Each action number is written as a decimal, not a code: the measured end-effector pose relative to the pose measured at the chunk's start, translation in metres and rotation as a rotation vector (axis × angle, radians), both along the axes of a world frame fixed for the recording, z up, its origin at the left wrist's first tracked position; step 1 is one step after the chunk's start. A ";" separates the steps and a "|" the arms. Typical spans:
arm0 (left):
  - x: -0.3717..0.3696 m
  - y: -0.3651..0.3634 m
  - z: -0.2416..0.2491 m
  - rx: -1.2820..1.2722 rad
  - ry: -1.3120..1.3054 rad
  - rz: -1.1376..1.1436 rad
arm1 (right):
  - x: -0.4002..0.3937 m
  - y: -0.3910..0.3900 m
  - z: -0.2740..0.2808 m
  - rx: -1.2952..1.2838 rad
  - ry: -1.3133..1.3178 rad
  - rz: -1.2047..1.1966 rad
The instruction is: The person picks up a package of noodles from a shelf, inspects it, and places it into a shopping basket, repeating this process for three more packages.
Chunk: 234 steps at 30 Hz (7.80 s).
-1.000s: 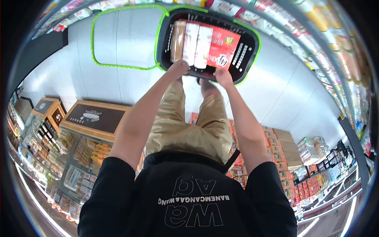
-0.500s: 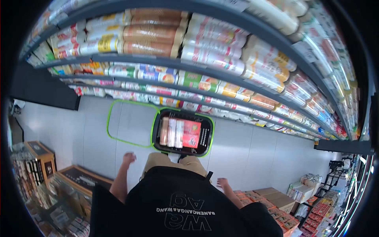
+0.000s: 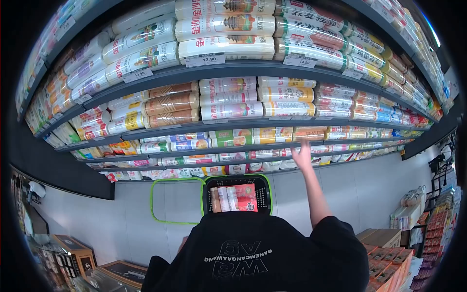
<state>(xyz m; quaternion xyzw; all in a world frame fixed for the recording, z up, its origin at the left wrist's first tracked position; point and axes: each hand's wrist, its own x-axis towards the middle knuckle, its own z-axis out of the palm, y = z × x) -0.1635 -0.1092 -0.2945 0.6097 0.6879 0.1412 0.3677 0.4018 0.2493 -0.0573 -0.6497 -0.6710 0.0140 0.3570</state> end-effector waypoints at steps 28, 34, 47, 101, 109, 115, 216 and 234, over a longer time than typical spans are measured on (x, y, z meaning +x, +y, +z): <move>0.032 0.019 0.039 -0.177 -0.685 0.771 | -0.008 0.154 0.205 -0.071 -0.747 0.014; 0.038 0.020 0.061 -0.188 -0.725 0.867 | -0.018 0.112 0.206 -0.416 -0.351 0.056; 0.144 0.227 0.311 0.014 -1.075 -0.066 | -0.092 -0.157 0.093 -1.231 0.516 0.722; 0.174 0.131 0.245 -0.195 -0.781 -0.048 | -0.084 -0.273 0.036 -0.756 1.029 0.390; 0.175 0.125 0.247 -0.223 -0.772 -0.058 | -0.085 -0.282 0.040 -0.791 1.041 0.335; 0.175 0.118 0.244 -0.242 -0.761 -0.051 | -0.087 -0.290 0.038 -0.808 1.044 0.290; 0.147 0.130 0.293 -0.209 -0.921 0.073 | -0.104 -0.262 0.072 -0.937 1.073 0.188; 0.154 0.128 0.296 -0.139 -0.944 0.104 | -0.102 -0.261 0.060 -0.861 1.071 0.181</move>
